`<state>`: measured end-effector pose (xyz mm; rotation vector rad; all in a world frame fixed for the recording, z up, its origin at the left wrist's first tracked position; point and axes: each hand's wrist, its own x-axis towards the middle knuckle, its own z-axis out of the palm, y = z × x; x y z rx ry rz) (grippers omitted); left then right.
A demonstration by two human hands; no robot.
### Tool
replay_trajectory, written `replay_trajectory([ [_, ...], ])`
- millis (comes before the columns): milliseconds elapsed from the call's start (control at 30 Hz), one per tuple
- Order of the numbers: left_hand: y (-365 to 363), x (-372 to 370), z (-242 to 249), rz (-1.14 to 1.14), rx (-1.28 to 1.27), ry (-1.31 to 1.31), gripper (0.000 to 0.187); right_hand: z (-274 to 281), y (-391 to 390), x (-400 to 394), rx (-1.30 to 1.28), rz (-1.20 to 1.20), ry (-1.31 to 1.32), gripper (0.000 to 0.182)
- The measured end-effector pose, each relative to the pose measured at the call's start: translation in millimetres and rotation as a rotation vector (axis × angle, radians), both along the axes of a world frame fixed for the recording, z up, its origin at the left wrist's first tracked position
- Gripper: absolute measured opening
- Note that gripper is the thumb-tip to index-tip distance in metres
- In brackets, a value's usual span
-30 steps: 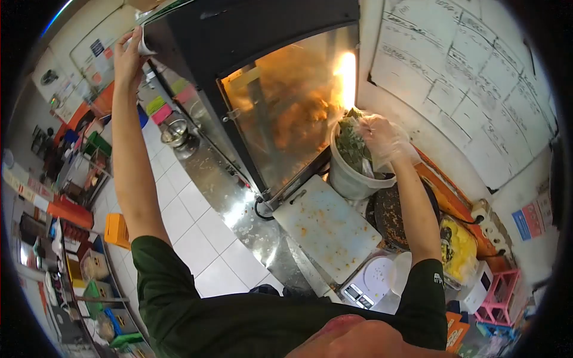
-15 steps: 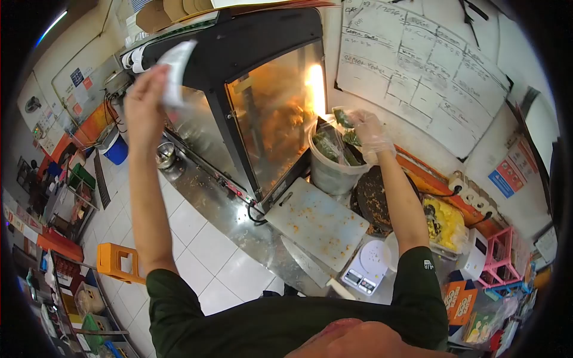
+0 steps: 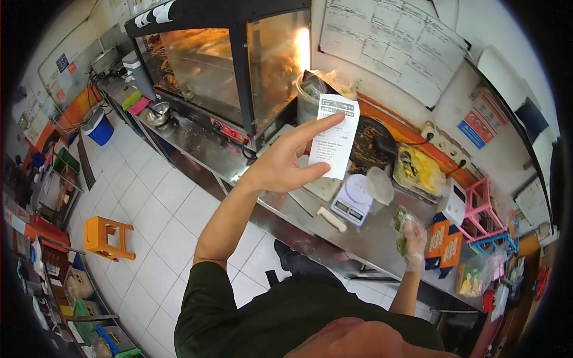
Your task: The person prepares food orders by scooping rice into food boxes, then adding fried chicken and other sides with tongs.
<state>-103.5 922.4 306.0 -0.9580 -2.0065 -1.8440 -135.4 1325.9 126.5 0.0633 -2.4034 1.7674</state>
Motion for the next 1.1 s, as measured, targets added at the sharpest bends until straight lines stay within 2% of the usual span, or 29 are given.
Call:
replay_trajectory([
  [67, 18.5, 14.0, 1.9, -0.017, 0.033, -0.017, 0.07, 7.4, 22.2, 39.2, -0.081, -0.18, -0.061, 0.022],
  [267, 76.2, 23.3, 12.1, -0.141, 0.035, 0.001, 0.07, 9.5, 105.2, 89.6, -0.167, -0.264, 0.048, 0.019],
  [333, 99.1, 21.4, 14.8, -0.2, 0.039, -0.011, 0.07, 2.3, 144.8, 105.5, -0.282, -0.288, -0.045, 0.026],
  [400, 123.9, 14.4, 17.9, -0.267, 0.048, -0.02, 0.07, 4.0, 164.5, 126.5, -0.254, -0.442, -0.023, 0.021],
  [500, 165.3, 3.1, 9.8, -0.34, 0.069, -0.055, 0.07, -14.4, 227.9, 154.0, -0.235, -0.425, -0.108, 0.018],
  [567, 193.7, -6.8, 0.7, -0.355, 0.011, -0.111, 0.072, -29.6, 272.2, 164.5, -0.017, -0.586, -0.082, 0.012],
  [600, 211.2, -6.1, -2.7, -0.34, 0.035, -0.116, 0.073, -47.1, 298.0, 166.1, -0.018, -0.585, 0.154, 0.014],
  [633, 227.9, -8.4, -7.3, -0.369, 0.031, -0.087, 0.071, -38.3, 300.1, 163.0, -0.234, -0.732, 0.121, 0.014],
  [667, 246.2, -9.4, -15.0, -0.37, 0.06, -0.115, 0.07, -27.1, 315.5, 166.1, -0.101, -0.714, 0.082, 0.015],
  [700, 264.4, -6.2, -17.8, -0.401, 0.06, -0.173, 0.07, -52.3, 354.6, 162.9, 0.124, -0.768, 0.081, 0.017],
  [733, 282.7, -5.0, -24.7, -0.422, 0.063, -0.215, 0.071, -43.8, 360.5, 162.5, 0.047, -0.697, 0.158, 0.018],
  [767, 302.3, -3.5, -32.1, -0.421, 0.04, -0.26, 0.071, -46.6, 373.0, 151.7, 0.071, -0.806, 0.197, 0.017],
  [800, 316.7, -2.0, -39.4, -0.406, 0.019, -0.295, 0.072, -43.8, 374.1, 147.3, 0.068, -0.819, 0.186, 0.017],
  [867, 356.4, -4.9, -52.3, -0.421, 0.0, -0.29, 0.072, -22.0, 380.9, 128.0, 0.162, -0.801, 0.423, 0.015],
  [933, 393.3, -9.1, -58.3, -0.414, -0.027, -0.277, 0.072, -17.8, 370.3, 104.8, 0.176, -0.757, 0.485, 0.015],
  [1000, 428.7, -11.4, -63.4, -0.387, -0.007, -0.326, 0.072, -32.6, 357.1, 80.6, 0.361, -0.644, 0.463, 0.015],
  [1067, 450.6, -10.7, -69.1, -0.36, -0.033, -0.339, 0.072, -70.0, 354.1, 52.5, 0.393, -0.376, 0.222, 0.016],
  [1100, 459.7, -9.8, -74.8, -0.333, -0.035, -0.379, 0.072, -86.0, 356.8, 49.7, 0.376, -0.36, 0.216, 0.016],
])
